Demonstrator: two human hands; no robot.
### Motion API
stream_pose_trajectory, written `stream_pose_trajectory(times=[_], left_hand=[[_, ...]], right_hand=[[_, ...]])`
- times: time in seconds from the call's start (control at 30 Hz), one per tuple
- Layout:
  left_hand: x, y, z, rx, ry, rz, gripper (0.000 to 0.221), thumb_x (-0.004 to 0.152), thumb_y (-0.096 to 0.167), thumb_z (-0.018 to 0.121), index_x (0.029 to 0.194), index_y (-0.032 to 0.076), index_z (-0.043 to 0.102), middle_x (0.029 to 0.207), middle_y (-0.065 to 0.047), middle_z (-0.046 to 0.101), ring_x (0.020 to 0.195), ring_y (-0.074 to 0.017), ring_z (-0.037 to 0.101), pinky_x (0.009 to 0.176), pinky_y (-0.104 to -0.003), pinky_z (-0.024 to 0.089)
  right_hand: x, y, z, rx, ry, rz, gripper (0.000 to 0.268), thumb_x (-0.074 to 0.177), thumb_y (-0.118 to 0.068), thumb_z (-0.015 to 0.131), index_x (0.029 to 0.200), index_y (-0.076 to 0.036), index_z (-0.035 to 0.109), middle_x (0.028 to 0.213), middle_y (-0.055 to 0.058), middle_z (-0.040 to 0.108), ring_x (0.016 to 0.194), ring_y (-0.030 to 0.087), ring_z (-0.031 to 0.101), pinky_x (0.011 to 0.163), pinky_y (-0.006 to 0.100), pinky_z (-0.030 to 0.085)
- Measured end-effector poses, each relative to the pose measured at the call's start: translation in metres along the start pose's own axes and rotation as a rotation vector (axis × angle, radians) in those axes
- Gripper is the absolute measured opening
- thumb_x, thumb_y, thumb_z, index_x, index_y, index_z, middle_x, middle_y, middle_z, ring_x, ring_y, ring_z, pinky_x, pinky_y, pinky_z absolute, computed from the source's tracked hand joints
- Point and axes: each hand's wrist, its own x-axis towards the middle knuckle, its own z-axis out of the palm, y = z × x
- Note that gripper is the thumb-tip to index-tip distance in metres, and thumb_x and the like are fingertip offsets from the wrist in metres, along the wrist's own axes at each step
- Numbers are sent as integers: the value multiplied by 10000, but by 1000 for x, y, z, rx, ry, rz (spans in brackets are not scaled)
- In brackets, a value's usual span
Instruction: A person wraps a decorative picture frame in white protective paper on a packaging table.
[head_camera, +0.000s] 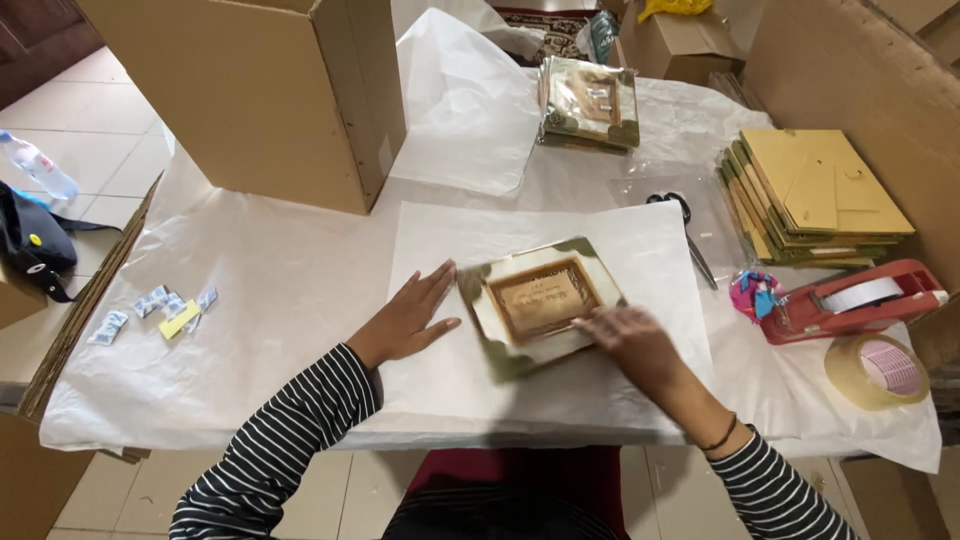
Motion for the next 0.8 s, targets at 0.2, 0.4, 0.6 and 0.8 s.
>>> stream_pose_trajectory(times=[0.2, 0.4, 0.6, 0.8], left_hand=[[0, -4, 2, 87, -13, 48, 819, 1021, 631, 370, 1638, 128, 178, 1677, -156, 232, 1528, -333, 269, 1266, -548, 73], [-2, 11, -7, 187, -78, 96, 658, 1042, 586, 372, 1579, 204, 369, 1677, -131, 250, 1522, -364, 259, 1249, -593, 78], [1, -7, 8, 84, 32, 122, 624, 1054, 470, 362, 1571, 123, 316, 1623, -160, 341, 1505, -334, 310, 1251, -577, 91], [-3, -1, -8, -224, 154, -22, 726, 1067, 487, 364, 1564, -15, 194, 1627, -295, 211, 1529, -453, 175, 1251, -616, 105]], right_hand=[[5, 19, 2, -139, -314, 440, 543, 948, -371, 475, 1448, -190, 578, 862, 30, 714, 792, 225, 769, 601, 370, 568], [60, -6, -67, 370, -362, 585, 810, 986, -653, 455, 1518, -43, 428, 1016, 312, 670, 991, 462, 728, 723, 531, 634], [81, 12, -23, 674, -336, 571, 851, 930, -535, 662, 1583, -120, 309, 1264, 266, 606, 1227, 456, 609, 1019, 611, 503], [114, 31, -68, 1093, -326, 206, 631, 980, -289, 613, 1529, -78, 384, 1502, 350, 459, 1414, 550, 395, 1182, 657, 322]])
